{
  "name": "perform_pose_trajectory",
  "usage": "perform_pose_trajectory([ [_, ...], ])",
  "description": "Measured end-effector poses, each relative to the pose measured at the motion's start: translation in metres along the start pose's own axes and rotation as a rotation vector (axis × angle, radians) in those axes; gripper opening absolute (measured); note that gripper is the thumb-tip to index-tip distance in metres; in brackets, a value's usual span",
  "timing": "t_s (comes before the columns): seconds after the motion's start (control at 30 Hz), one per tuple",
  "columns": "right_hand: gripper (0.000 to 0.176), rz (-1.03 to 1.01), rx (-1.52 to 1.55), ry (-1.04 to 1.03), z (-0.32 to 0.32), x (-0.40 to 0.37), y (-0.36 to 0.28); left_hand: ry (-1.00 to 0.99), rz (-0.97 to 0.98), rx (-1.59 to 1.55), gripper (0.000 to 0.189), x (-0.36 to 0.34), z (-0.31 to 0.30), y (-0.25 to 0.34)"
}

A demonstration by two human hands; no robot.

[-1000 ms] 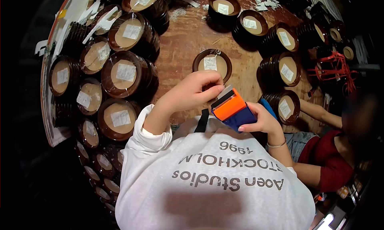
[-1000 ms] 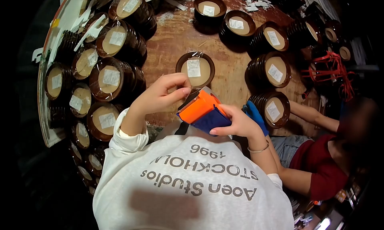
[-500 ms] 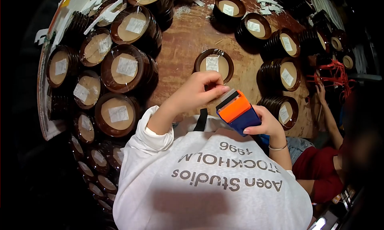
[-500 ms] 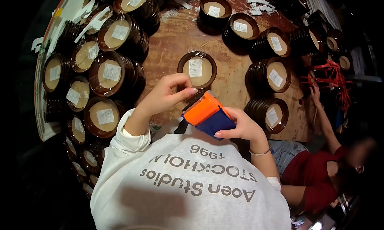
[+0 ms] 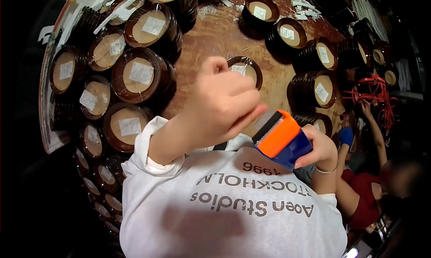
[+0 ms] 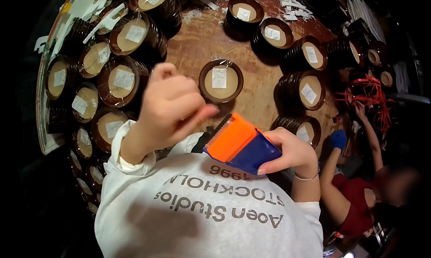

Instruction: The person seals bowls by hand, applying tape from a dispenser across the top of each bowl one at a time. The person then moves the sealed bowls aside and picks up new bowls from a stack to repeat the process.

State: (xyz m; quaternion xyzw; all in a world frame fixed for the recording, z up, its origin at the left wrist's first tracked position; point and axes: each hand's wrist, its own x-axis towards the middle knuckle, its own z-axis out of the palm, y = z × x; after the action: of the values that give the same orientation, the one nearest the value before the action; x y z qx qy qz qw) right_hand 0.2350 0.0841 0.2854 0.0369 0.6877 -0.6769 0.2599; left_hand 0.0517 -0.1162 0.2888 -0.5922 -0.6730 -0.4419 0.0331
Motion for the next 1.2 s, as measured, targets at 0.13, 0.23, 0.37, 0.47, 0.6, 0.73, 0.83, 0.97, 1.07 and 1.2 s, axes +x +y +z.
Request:
perform_pose_trajectory([
  [0.13, 0.035, 0.154, -0.034, 0.022, -0.014, -0.022, 0.008, 0.193, -0.025, 0.264, 0.019, 0.016, -0.052, -0.019],
  [0.23, 0.04, 0.348, 0.023, 0.051, -0.031, -0.055, 0.006, 0.314, -0.294, 0.337, 0.021, 0.016, -0.079, -0.04],
  [0.37, 0.046, 0.5, 0.241, 0.29, -0.051, -0.14, -0.011, 0.464, -0.336, -0.017, 0.017, 0.018, -0.051, -0.069],
  [0.47, 0.052, 0.238, 0.256, 0.63, -0.042, -0.18, -0.03, 0.461, -0.271, 0.197, 0.02, 0.026, -0.013, -0.093],
  [0.6, 0.051, 0.36, 0.188, 0.576, -0.045, -0.159, -0.082, 0.531, -0.356, 0.173, 0.026, 0.019, 0.036, -0.136],
  [0.73, 0.047, 0.705, 0.013, 0.474, -0.055, -0.086, -0.127, 0.4, -0.581, 0.202, 0.024, -0.025, 0.074, -0.164],
  [0.83, 0.048, 0.663, -0.2, 0.403, -0.088, -0.054, -0.134, 0.454, -0.718, 0.24, 0.023, -0.064, 0.113, -0.185],
  [0.97, 0.059, 0.783, -0.375, 0.232, -0.126, 0.013, -0.152, 0.675, -0.95, 0.072, 0.027, -0.109, 0.161, -0.219],
  [1.07, 0.063, 0.819, -0.683, 0.249, -0.098, 0.089, -0.185, 0.543, -1.142, -0.027, 0.026, -0.138, 0.175, -0.234],
  [1.2, 0.061, 0.853, -0.694, 0.054, -0.101, 0.147, -0.19, 0.337, -1.234, 0.047, 0.025, -0.145, 0.174, -0.237],
])
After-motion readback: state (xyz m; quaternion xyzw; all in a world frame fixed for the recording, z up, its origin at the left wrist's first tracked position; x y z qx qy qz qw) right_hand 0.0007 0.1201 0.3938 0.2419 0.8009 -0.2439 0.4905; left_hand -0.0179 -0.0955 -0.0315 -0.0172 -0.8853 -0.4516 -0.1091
